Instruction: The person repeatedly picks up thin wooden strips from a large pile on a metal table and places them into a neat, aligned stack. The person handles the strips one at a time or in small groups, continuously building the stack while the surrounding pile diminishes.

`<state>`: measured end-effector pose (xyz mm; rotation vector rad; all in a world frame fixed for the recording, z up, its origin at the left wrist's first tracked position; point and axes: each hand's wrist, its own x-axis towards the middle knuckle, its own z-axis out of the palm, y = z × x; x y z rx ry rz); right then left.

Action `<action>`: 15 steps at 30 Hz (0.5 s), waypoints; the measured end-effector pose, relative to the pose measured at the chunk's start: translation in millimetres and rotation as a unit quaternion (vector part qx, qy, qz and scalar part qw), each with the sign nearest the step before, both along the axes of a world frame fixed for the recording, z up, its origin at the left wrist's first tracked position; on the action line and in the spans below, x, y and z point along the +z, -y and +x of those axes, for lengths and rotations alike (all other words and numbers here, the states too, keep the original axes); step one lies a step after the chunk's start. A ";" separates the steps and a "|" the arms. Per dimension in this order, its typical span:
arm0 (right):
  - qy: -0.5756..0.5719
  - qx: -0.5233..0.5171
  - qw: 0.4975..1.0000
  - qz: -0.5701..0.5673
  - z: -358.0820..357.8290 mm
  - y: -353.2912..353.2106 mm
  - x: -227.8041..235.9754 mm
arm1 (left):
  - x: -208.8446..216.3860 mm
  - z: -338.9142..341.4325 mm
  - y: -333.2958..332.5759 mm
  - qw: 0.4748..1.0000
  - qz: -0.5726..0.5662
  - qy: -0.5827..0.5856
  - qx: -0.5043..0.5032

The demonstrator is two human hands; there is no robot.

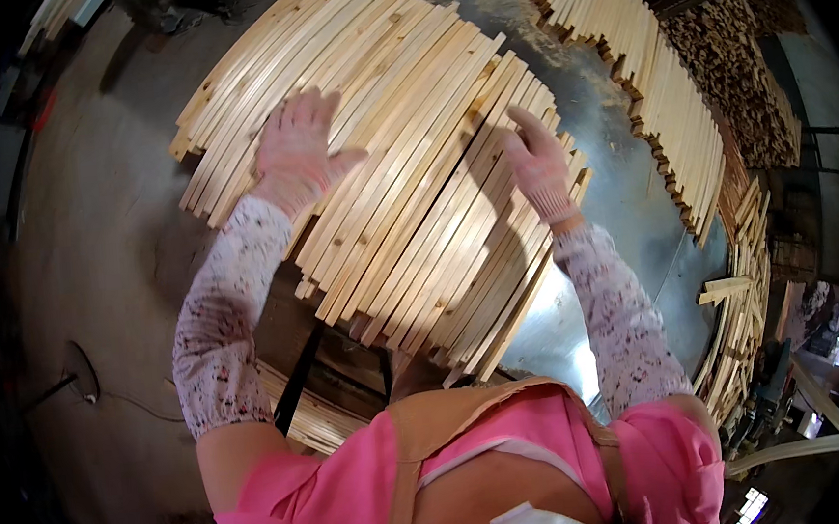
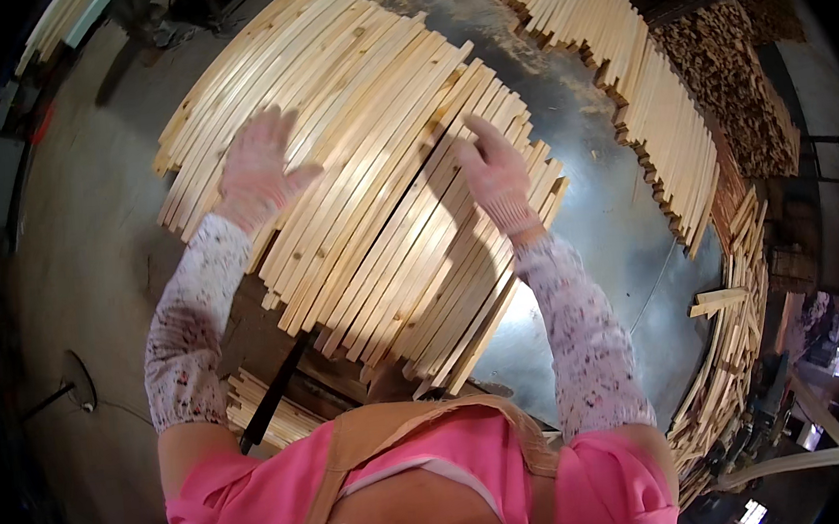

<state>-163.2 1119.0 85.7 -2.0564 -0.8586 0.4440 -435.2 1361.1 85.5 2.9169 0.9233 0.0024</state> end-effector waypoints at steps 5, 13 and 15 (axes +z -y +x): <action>0.283 0.096 0.947 -0.115 72.4 -115.4 0.1 | 4.3 23.2 39.6 0.995 0.017 -0.094 -0.017; 0.157 0.103 0.940 -0.285 115.6 -203.3 18.8 | -0.6 18.2 41.5 0.993 0.010 -0.114 0.012; 0.092 0.110 0.959 -0.244 119.9 -200.4 35.6 | -1.3 18.5 45.1 0.995 0.007 -0.093 0.025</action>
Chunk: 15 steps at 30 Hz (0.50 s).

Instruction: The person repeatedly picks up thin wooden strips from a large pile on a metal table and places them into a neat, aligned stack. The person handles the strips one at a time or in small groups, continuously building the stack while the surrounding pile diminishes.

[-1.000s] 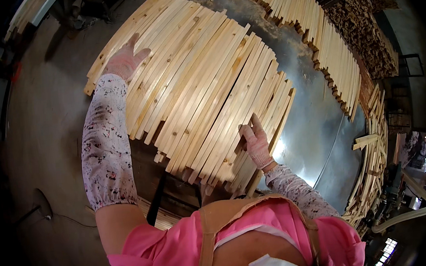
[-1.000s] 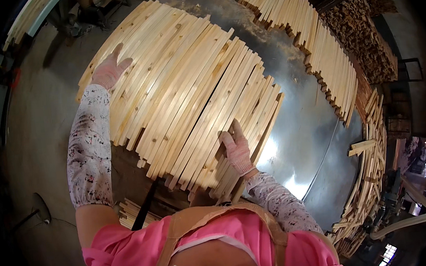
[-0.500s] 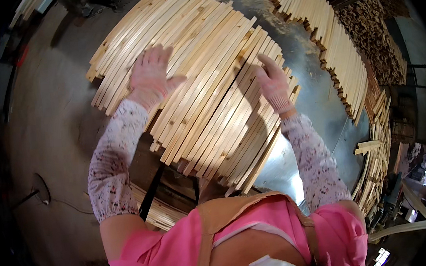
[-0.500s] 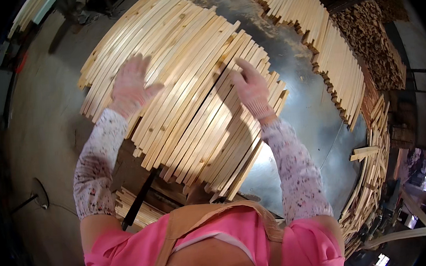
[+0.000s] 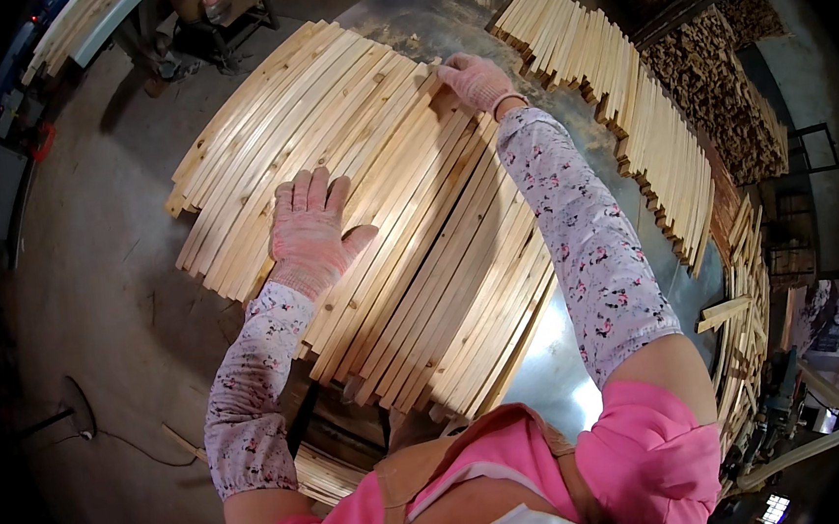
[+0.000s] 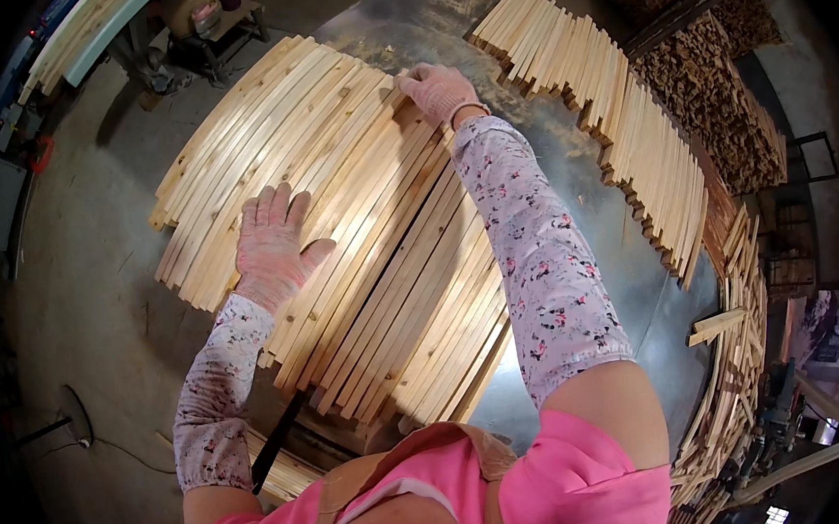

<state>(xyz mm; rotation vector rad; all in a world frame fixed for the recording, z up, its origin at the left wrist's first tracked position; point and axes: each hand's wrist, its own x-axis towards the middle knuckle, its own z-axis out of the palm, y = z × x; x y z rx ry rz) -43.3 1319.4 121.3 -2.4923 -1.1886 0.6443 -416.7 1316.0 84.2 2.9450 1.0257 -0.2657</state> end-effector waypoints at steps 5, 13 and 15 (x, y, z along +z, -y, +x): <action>-0.084 0.009 0.969 0.231 4.5 35.8 45.7 | -16.4 -6.6 -3.2 0.987 -0.088 0.128 0.046; -0.165 0.013 0.946 0.278 -66.9 278.8 32.0 | 92.3 -37.7 36.6 0.718 -0.441 0.511 0.169; -0.208 0.005 0.936 0.285 -89.7 347.1 0.1 | 89.7 -74.3 61.1 0.685 -0.446 0.526 0.235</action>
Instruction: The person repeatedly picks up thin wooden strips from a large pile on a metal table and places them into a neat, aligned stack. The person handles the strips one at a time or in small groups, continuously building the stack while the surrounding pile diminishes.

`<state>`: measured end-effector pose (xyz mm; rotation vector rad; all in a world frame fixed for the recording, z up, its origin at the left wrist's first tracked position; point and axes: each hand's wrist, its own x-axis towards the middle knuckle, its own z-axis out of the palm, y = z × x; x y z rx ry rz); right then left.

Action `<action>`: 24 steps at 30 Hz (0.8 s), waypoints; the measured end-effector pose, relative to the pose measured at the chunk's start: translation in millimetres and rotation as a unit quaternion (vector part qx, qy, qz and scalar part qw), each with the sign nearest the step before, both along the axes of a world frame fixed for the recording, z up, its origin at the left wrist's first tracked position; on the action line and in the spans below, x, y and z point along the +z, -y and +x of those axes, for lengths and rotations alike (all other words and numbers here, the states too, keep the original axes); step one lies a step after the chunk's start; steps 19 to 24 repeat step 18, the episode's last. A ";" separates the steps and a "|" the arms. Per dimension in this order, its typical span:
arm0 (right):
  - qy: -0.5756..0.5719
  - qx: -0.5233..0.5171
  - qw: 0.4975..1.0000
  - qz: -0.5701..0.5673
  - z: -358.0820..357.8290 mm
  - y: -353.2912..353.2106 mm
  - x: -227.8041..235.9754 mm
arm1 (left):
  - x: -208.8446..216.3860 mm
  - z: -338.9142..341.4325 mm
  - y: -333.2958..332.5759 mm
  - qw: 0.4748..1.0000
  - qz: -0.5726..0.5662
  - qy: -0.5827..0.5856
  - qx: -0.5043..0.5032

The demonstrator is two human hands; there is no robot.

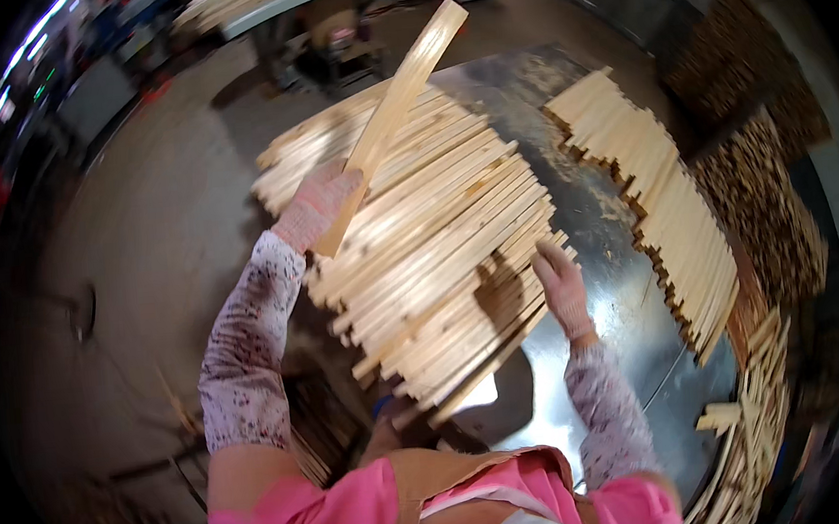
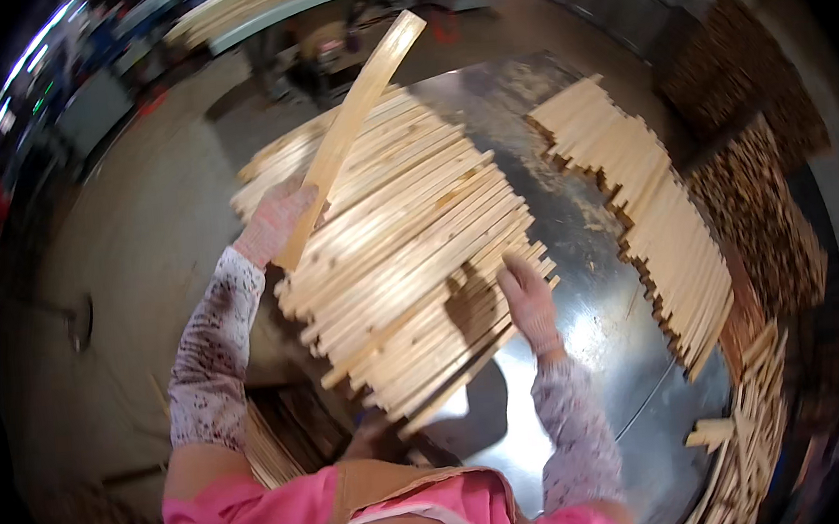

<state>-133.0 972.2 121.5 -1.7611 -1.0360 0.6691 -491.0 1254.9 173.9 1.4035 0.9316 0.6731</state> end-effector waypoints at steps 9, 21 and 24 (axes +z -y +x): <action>-0.229 -0.102 0.964 -0.092 -24.7 308.5 -95.4 | -87.3 -382.1 278.1 0.805 0.203 -0.454 0.323; -0.240 -0.109 0.947 -0.182 -95.3 322.3 -81.3 | -334.6 -413.8 392.8 0.801 0.000 -0.425 0.421; -0.240 -0.109 0.947 -0.182 -95.3 322.3 -81.3 | -334.6 -413.8 392.8 0.801 0.000 -0.425 0.421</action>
